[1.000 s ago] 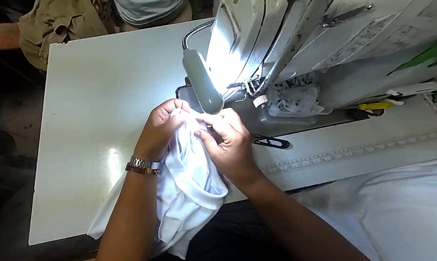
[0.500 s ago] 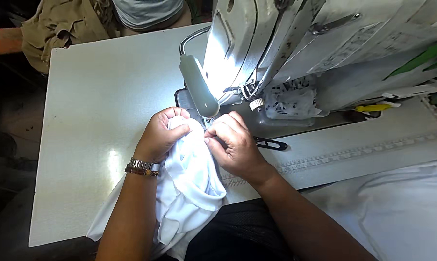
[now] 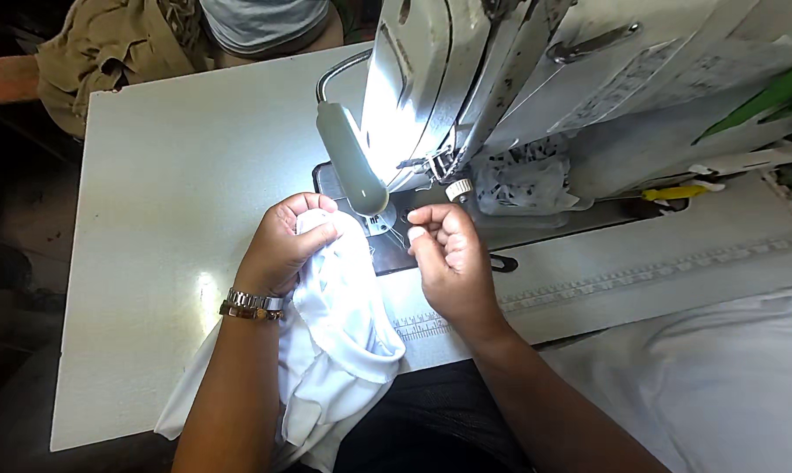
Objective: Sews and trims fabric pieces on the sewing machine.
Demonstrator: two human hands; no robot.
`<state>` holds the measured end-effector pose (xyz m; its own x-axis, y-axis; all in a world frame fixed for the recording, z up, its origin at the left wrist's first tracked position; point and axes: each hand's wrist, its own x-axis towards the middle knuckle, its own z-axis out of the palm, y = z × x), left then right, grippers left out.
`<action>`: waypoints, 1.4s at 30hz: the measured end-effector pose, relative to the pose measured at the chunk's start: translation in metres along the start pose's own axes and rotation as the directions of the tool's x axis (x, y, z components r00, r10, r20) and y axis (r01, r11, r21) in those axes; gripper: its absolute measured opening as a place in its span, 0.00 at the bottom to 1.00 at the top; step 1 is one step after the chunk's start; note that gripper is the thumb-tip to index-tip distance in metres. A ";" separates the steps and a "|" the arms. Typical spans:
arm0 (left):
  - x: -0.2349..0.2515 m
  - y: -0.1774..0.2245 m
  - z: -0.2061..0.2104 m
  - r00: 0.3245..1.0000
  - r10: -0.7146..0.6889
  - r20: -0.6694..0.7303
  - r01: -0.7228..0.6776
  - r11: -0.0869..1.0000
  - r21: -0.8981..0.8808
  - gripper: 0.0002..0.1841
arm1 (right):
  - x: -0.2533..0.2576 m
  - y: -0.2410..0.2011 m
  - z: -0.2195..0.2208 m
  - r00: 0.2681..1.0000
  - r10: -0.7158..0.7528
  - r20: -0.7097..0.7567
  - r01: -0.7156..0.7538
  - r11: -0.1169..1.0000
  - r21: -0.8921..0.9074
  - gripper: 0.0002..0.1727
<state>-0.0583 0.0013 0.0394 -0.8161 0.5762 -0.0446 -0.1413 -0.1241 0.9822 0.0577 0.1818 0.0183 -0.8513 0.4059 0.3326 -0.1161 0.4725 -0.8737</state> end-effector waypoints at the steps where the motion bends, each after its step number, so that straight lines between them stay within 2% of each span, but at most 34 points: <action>1: 0.000 -0.001 -0.001 1.000 0.006 0.010 -0.006 1.000 -0.005 0.12 | -0.002 -0.005 0.002 1.000 0.012 0.022 -0.013 0.999 0.048 0.14; 3: 0.002 -0.004 -0.002 0.999 0.023 0.025 -0.023 1.000 -0.001 0.10 | -0.006 -0.014 0.007 0.993 0.050 0.106 -0.069 0.980 0.185 0.19; 7: 0.002 -0.004 -0.001 1.000 0.027 0.006 -0.027 0.999 -0.019 0.08 | -0.007 -0.024 0.019 0.926 0.226 0.304 -0.331 0.873 0.359 0.34; 9: 0.001 -0.001 0.001 1.000 0.007 -0.013 -0.008 0.999 -0.035 0.07 | -0.007 -0.025 0.023 0.885 0.295 0.361 -0.440 0.785 0.437 0.35; 11: 0.001 0.000 0.001 1.000 -0.007 -0.024 0.006 0.999 -0.037 0.07 | -0.009 -0.023 0.025 0.875 0.312 0.371 -0.468 0.742 0.479 0.30; 14: 0.002 -0.002 0.002 0.999 0.012 -0.030 -0.012 1.000 -0.013 0.08 | -0.013 -0.018 0.028 0.917 0.280 0.285 -0.388 0.790 0.474 0.23; 18: 0.003 -0.006 0.002 0.998 0.060 -0.035 -0.060 0.998 0.000 0.10 | -0.014 -0.017 0.027 0.963 0.191 0.188 -0.253 0.881 0.399 0.19; 22: 0.003 -0.007 0.001 0.996 0.067 -0.052 -0.067 0.998 -0.002 0.11 | -0.015 -0.012 0.033 0.997 -0.009 0.078 -0.004 0.986 0.166 0.12; 25: 0.003 -0.006 0.002 0.997 0.065 -0.047 -0.065 0.998 -0.006 0.12 | -0.011 -0.016 0.037 0.995 -0.097 0.030 0.097 0.995 -0.018 0.12; 32: 0.005 -0.007 0.000 0.989 0.146 -0.018 -0.144 0.987 0.064 0.13 | -0.004 -0.024 0.041 0.986 -0.167 0.005 0.165 0.970 -0.177 0.08; 35: 0.006 -0.008 -0.001 0.984 0.180 -0.011 -0.178 0.980 0.094 0.13 | 0.001 -0.024 0.038 0.988 -0.155 0.026 0.157 0.980 -0.119 0.06; 38: 0.007 -0.010 -0.003 0.976 0.217 0.011 -0.216 0.969 0.120 0.13 | 0.007 -0.025 0.034 0.995 -0.069 0.067 0.071 0.997 -0.036 0.05; 42: 0.007 -0.011 -0.002 0.965 0.262 0.029 -0.263 0.957 0.121 0.14 | 0.013 -0.024 0.033 0.995 -0.065 0.075 0.068 0.996 -0.049 0.06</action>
<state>-0.0640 0.0049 0.0275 -0.8082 0.5466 0.2191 0.1470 -0.1729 0.9739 0.0326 0.1500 0.0317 -0.8782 0.3143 0.3606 -0.1488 0.5370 -0.8303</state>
